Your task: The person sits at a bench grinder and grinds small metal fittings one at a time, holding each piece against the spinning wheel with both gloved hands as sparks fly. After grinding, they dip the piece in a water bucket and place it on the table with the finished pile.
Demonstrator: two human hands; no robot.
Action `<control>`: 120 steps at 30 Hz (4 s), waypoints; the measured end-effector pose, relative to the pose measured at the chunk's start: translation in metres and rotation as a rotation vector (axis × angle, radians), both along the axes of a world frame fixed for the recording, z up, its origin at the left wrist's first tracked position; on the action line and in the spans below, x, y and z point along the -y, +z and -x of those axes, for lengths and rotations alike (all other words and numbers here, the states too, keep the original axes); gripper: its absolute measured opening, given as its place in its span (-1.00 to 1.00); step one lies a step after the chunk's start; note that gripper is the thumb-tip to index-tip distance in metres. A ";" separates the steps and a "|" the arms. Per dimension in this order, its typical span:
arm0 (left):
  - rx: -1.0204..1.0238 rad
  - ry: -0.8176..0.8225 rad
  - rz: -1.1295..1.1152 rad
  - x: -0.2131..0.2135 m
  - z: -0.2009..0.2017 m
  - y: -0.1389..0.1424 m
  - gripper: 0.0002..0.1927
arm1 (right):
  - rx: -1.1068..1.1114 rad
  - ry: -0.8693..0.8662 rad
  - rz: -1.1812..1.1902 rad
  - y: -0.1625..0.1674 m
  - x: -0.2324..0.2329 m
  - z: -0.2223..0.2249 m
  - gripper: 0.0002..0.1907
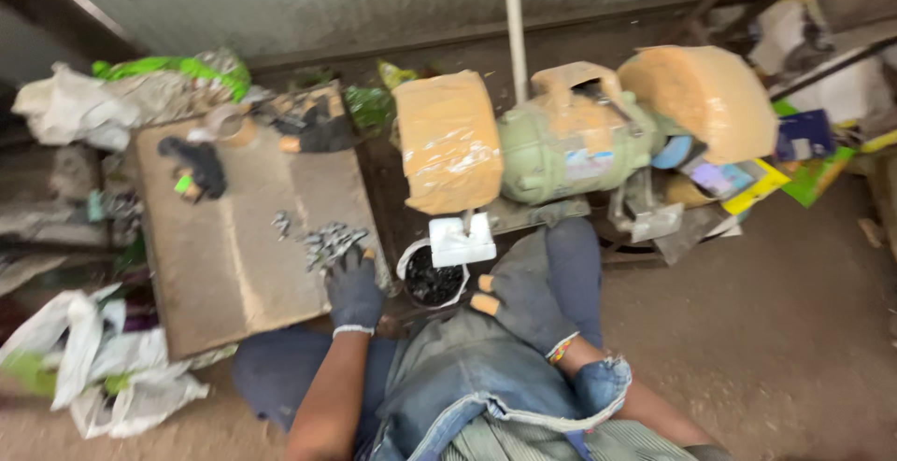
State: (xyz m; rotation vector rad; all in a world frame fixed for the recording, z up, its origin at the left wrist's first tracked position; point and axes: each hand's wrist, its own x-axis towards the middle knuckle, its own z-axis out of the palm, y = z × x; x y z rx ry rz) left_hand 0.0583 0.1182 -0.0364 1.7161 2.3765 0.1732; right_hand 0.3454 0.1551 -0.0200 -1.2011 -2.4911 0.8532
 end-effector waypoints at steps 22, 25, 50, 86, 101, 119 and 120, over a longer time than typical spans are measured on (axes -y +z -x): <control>2.078 0.150 0.268 0.039 -0.039 0.076 -0.15 | -0.091 0.455 0.027 0.081 -0.014 0.032 -0.63; 1.801 0.165 0.049 0.016 -0.045 0.088 -0.31 | -0.092 0.291 -0.152 0.076 -0.022 0.027 -0.60; 0.572 -0.509 -0.421 -0.057 -0.019 0.046 -0.79 | -0.182 -0.123 -0.033 0.027 -0.081 0.052 -0.67; 1.223 0.600 -0.518 0.051 -0.013 0.008 -0.69 | 0.025 0.024 0.075 0.056 0.017 0.067 -0.36; 0.599 -0.286 -0.500 -0.038 -0.038 0.061 -0.69 | -0.079 -0.259 -0.150 0.036 -0.040 0.049 -0.68; 0.529 -0.506 -0.393 -0.052 -0.018 0.041 -0.80 | -0.118 -0.172 -0.011 0.036 -0.076 0.058 -0.66; 0.536 -0.482 -0.409 -0.050 -0.018 0.044 -0.79 | -0.113 -0.170 -0.011 0.036 -0.076 0.060 -0.66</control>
